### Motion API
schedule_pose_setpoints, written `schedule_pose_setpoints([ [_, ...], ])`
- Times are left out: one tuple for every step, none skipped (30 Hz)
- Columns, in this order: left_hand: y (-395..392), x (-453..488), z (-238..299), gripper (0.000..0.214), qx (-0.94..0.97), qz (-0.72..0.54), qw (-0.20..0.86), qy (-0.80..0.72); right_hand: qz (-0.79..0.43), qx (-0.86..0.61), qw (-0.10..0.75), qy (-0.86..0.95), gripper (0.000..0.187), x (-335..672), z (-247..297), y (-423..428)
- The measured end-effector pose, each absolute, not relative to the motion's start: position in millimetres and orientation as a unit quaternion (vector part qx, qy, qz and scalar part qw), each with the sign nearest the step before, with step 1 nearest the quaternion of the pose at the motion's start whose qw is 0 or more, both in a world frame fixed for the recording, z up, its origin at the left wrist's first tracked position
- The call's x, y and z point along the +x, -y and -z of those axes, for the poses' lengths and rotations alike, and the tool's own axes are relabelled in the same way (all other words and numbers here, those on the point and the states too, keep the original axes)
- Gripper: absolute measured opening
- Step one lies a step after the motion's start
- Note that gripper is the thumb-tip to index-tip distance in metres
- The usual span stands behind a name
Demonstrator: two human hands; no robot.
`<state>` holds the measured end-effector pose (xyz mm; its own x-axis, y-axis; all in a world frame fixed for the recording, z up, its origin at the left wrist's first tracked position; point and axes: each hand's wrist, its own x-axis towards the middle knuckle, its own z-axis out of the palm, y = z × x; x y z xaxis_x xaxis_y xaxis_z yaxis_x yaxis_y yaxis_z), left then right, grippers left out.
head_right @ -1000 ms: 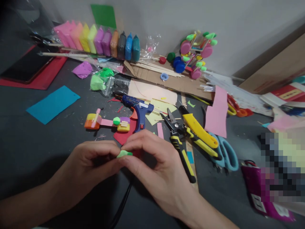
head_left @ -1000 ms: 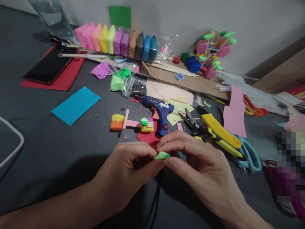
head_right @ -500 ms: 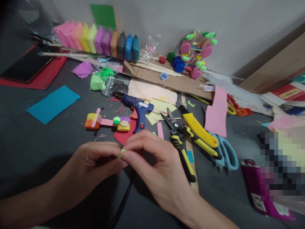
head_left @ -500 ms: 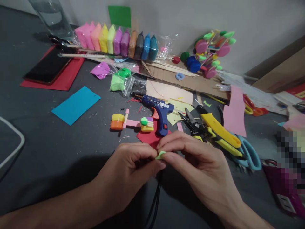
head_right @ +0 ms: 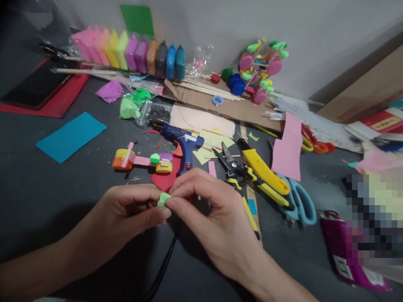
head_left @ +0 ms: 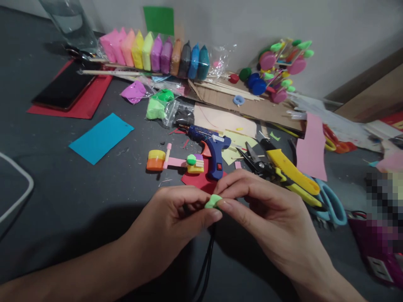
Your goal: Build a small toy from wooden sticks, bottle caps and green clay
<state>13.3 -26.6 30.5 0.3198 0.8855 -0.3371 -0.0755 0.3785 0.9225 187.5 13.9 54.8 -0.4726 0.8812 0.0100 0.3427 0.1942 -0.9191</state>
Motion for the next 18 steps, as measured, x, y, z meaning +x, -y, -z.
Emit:
schedule_pose_setpoints([
  [26.5, 13.2, -31.1, 0.022, 0.43, -0.353, 0.69, -0.463, -0.471, -0.425, 0.286, 0.718, 0.015, 187.9, -54.8, -13.9],
  [26.4, 13.1, -31.8, 0.024, 0.424, -0.356, 0.695, -0.46, -0.474, -0.423, 0.286, 0.718, 0.014, 188.1, -54.6, -13.9],
  [26.3, 13.1, -32.5, 0.024, 0.419, -0.359, 0.698, -0.457, -0.479, -0.42, 0.285, 0.716, 0.012, 188.2, -54.2, -13.9],
  [26.1, 13.2, -33.1, 0.024, 0.416, -0.361, 0.699, -0.456, -0.484, -0.419, 0.286, 0.713, 0.01, 188.1, -53.7, -13.8],
  [26.0, 13.4, -33.5, 0.024, 0.417, -0.361, 0.698, -0.456, -0.487, -0.419, 0.287, 0.711, 0.009, 187.9, -53.2, -13.7],
  [25.8, 13.7, -33.7, 0.025, 0.422, -0.358, 0.695, -0.459, -0.487, -0.419, 0.288, 0.71, 0.008, 187.6, -52.7, -13.6],
  [25.6, 14.0, -33.7, 0.025, 0.427, -0.352, 0.692, -0.463, -0.486, -0.419, 0.289, 0.711, 0.009, 187.3, -52.3, -13.4],
  [25.4, 14.2, -33.6, 0.026, 0.432, -0.345, 0.69, -0.467, -0.483, -0.419, 0.289, 0.713, 0.01, 187.0, -52.1, -13.2],
  [25.4, 14.4, -33.3, 0.027, 0.436, -0.34, 0.689, -0.469, -0.48, -0.419, 0.288, 0.715, 0.012, 186.8, -52.2, -13.0],
  [25.4, 14.4, -33.1, 0.026, 0.439, -0.337, 0.688, -0.469, -0.478, -0.419, 0.287, 0.717, 0.013, 186.7, -52.5, -12.7],
  [25.5, 14.2, -32.8, 0.024, 0.442, -0.337, 0.686, -0.469, -0.478, -0.42, 0.285, 0.717, 0.013, 186.9, -53.0, -12.5],
  [25.7, 13.9, -32.6, 0.022, 0.448, -0.338, 0.682, -0.469, -0.478, -0.421, 0.284, 0.717, 0.013, 187.2, -53.5, -12.4],
  [26.1, 13.3, -32.4, 0.02, 0.455, -0.342, 0.674, -0.471, -0.477, -0.423, 0.281, 0.717, 0.014, 187.7, -54.1, -12.4],
  [26.5, 12.7, -32.3, 0.02, 0.464, -0.346, 0.663, -0.475, -0.475, -0.424, 0.279, 0.719, 0.015, 188.3, -54.6, -12.4],
  [26.9, 11.9, -32.2, 0.021, 0.473, -0.35, 0.652, -0.479, -0.472, -0.423, 0.277, 0.722, 0.017, 188.8, -54.8, -12.6],
  [27.2, 11.2, -32.1, 0.025, 0.481, -0.353, 0.642, -0.483, -0.467, -0.422, 0.275, 0.727, 0.019, 189.4, -54.9, -12.8],
  [27.4, 10.6, -32.1, 0.028, 0.486, -0.355, 0.634, -0.486, -0.46, -0.421, 0.275, 0.732, 0.02, 189.8, -54.6, -13.1],
  [27.3, 10.0, -32.1, 0.031, 0.489, -0.358, 0.629, -0.487, -0.453, -0.423, 0.278, 0.734, 0.018, 190.1, -54.1, -13.3],
])
